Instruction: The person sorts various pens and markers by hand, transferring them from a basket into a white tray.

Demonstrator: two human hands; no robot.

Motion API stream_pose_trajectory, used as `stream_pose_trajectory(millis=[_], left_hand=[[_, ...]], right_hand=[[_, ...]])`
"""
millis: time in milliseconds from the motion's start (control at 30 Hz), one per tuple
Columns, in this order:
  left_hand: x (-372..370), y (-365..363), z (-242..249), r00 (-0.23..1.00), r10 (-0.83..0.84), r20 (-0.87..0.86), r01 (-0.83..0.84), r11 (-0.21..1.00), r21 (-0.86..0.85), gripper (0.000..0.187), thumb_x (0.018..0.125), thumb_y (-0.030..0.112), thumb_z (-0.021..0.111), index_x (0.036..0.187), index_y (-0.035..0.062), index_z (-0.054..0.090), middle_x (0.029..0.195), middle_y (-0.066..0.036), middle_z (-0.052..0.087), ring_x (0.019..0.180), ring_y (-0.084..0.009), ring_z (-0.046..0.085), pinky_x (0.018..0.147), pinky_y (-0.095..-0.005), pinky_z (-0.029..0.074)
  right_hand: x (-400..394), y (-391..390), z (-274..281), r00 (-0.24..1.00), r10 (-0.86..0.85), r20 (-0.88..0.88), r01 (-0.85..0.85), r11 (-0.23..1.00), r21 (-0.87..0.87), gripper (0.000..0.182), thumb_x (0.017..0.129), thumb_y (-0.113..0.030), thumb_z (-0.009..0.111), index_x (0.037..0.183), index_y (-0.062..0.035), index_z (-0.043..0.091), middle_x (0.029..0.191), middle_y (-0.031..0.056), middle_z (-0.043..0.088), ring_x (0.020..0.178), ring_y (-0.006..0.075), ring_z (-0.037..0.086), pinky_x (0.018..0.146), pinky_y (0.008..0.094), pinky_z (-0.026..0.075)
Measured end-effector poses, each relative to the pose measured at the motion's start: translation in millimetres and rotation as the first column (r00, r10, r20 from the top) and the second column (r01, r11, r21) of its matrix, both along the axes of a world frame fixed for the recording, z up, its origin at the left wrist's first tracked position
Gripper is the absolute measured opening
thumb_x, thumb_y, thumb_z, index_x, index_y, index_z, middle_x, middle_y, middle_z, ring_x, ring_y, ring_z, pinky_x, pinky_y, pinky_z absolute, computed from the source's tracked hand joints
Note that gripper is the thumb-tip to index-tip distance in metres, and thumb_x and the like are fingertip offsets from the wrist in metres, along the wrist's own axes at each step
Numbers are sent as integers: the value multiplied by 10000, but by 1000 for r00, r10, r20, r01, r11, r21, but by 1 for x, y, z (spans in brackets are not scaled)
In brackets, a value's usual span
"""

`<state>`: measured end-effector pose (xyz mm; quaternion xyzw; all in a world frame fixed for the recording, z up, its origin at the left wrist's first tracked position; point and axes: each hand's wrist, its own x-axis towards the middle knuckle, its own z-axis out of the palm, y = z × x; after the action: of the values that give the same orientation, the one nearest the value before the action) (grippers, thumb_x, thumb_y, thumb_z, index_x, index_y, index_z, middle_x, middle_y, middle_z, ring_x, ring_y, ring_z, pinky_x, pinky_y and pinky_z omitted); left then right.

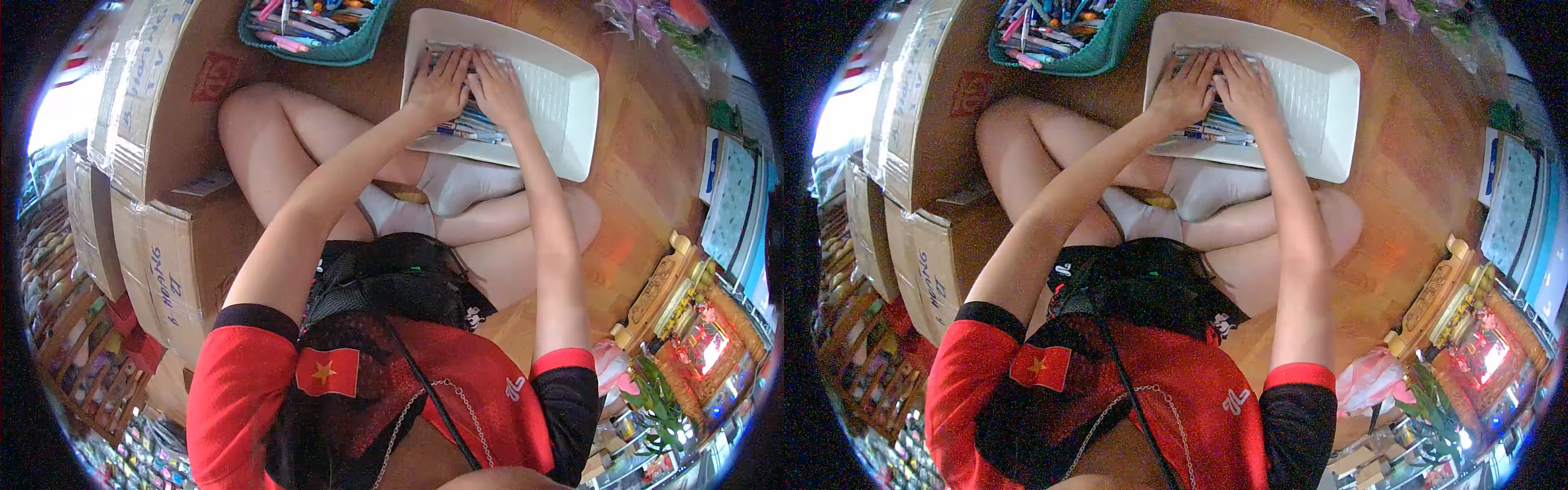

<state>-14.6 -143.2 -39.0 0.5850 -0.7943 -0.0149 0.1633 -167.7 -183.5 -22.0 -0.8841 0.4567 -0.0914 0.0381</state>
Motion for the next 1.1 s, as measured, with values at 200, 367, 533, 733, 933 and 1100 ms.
stream_pose_trajectory(millis=[200, 367, 533, 733, 933, 1100], left_hand=[[2, 23, 1, 998, -9, -69, 6, 999, -31, 581, 888, 316, 355, 1367, -4, 277, 1400, -162, 331, 1287, -284, 336, 1035, -535, 230], [-6, -3, -10, 984, 95, -150, -84, 993, 78, 557, 901, 307, 309, 1375, 16, 273, 1437, -139, 269, 1334, -258, 253, 1062, -527, 172], [-7, -5, -11, 989, 107, -104, -96, 990, 107, 531, 922, 301, 254, 1394, 58, 246, 1468, -101, 208, 1359, -242, 191, 1064, -539, 154], [2, -1, -3, 998, 20, -63, -9, 988, 157, 533, 938, 345, 271, 1393, 68, 243, 1468, -95, 207, 1351, -250, 208, 1063, -549, 147], [17, -2, 19, 950, -232, -207, 276, 936, 220, 575, 887, 341, 485, 1346, 46, 305, 1455, -116, 229, 1304, -311, 300, 1053, -520, 216], [13, 14, 34, 952, -302, -39, 305, 946, 111, 668, 774, 432, 610, 1262, 37, 385, 1275, -167, 405, 1170, -335, 421, 970, -456, 363]], right_hand=[[15, 28, -9, 975, -196, 110, 205, 975, -82, 460, 912, -298, 358, 1324, -97, 398, 1358, 87, 413, 1277, 224, 349, 1058, 461, 222], [20, 8, -12, 978, -174, 114, 190, 970, -154, 418, 900, -284, 382, 1260, -92, 475, 1321, 90, 452, 1251, 224, 379, 1041, 424, 263], [18, 6, -14, 966, -128, 223, 168, 972, -166, 397, 900, -265, 395, 1240, -84, 492, 1288, 102, 484, 1210, 246, 425, 1030, 398, 289], [4, 11, 3, 866, -64, 497, 69, 998, 9, 361, 894, -213, 443, 1214, -57, 503, 1247, 128, 511, 1164, 282, 465, 1004, 404, 330], [-54, 37, 49, 956, -140, 256, 42, 935, 353, 476, 814, -230, 590, 1238, -58, 456, 1239, 163, 499, 1123, 338, 486, 938, 383, 399], [-78, 60, 40, 975, -186, 125, 121, 906, 406, 581, 688, -201, 717, 1204, -76, 481, 1184, 150, 511, 1120, 323, 477, 926, 381, 398]])
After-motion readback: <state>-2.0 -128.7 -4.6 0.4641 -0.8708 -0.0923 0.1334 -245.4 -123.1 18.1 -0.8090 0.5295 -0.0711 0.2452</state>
